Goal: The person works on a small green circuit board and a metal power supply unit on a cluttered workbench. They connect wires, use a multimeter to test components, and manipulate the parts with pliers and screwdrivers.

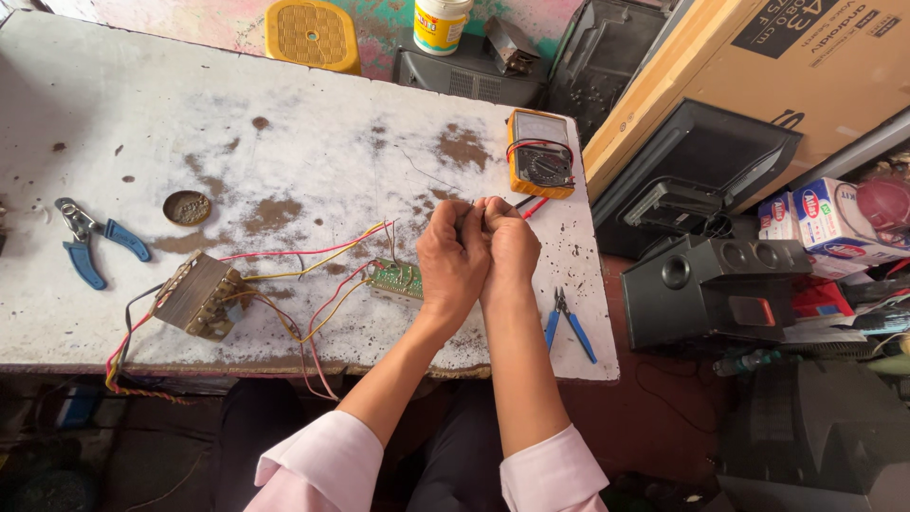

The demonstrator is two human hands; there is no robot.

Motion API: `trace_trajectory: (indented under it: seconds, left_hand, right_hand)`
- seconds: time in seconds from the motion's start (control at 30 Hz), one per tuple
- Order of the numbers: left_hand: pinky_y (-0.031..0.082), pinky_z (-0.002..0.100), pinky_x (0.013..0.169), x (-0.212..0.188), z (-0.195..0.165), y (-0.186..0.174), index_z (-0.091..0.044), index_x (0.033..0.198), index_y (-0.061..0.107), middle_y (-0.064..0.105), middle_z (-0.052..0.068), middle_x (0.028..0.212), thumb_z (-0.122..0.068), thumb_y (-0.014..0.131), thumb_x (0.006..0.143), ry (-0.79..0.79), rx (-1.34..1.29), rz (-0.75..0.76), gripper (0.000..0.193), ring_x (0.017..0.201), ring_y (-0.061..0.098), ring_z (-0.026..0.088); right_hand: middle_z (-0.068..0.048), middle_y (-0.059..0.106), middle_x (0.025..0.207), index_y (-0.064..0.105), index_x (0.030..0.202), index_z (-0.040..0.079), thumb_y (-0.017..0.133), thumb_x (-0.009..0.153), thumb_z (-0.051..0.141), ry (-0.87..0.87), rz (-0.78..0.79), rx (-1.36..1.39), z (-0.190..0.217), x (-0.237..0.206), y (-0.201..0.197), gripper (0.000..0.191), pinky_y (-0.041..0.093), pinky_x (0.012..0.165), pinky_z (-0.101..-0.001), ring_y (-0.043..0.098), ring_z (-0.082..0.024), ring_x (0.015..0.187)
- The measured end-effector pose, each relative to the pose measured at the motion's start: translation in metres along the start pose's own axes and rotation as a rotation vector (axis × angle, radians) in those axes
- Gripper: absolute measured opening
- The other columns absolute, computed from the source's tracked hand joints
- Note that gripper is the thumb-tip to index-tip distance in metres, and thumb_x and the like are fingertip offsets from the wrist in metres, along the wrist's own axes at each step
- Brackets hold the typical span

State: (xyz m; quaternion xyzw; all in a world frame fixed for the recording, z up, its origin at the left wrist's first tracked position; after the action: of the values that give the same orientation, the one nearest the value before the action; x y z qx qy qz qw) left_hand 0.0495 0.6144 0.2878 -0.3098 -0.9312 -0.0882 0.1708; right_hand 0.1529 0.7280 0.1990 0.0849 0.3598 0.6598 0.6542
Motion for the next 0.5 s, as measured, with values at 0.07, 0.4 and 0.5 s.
trace_trajectory:
  seconds: [0.07,0.4,0.5]
  left_hand:
    - [0.054,0.036,0.061,0.001,0.002,0.000,-0.001,0.092,0.061,0.071,0.014,0.077,-0.013,0.068,0.097,-0.021,-0.007,-0.003,0.015,0.064,0.069,0.025]
    - [0.052,0.037,0.067,-0.011,-0.006,-0.008,-0.001,0.102,0.062,0.068,0.016,0.085,-0.008,0.061,0.101,0.057,-0.019,-0.030,0.007,0.072,0.066,0.028]
    - [0.051,0.036,0.066,-0.011,-0.004,-0.001,-0.002,0.102,0.062,0.067,0.014,0.082,-0.010,0.062,0.102,-0.003,-0.068,0.020,0.008,0.069,0.063,0.025]
  right_hand:
    - [-0.008,0.066,0.095,0.065,0.097,0.000,0.065,0.098,0.007,0.009,-0.003,0.008,-0.005,0.006,-0.004,0.007,0.057,0.076,-0.0266,0.066,-0.015,0.083]
    - [-0.008,0.061,0.096,0.062,0.102,0.000,0.056,0.105,0.016,-0.254,0.045,0.393,0.037,0.062,-0.033,0.018,0.059,0.079,-0.0287,0.063,-0.017,0.082]
    - [-0.008,0.063,0.096,0.064,0.106,0.002,0.058,0.105,0.012,-0.338,0.139,0.158,0.061,0.050,-0.034,0.012,0.058,0.079,-0.0310,0.063,-0.018,0.084]
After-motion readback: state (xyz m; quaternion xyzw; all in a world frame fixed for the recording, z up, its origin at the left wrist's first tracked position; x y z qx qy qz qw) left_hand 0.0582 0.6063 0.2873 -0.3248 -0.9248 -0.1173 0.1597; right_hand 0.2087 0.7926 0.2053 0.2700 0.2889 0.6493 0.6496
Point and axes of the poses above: each hand's wrist, its own x-axis towards the middle knuckle, its own y-axis out of the palm, z = x × y, the point moved 9 cm from there along x, towards the middle knuckle
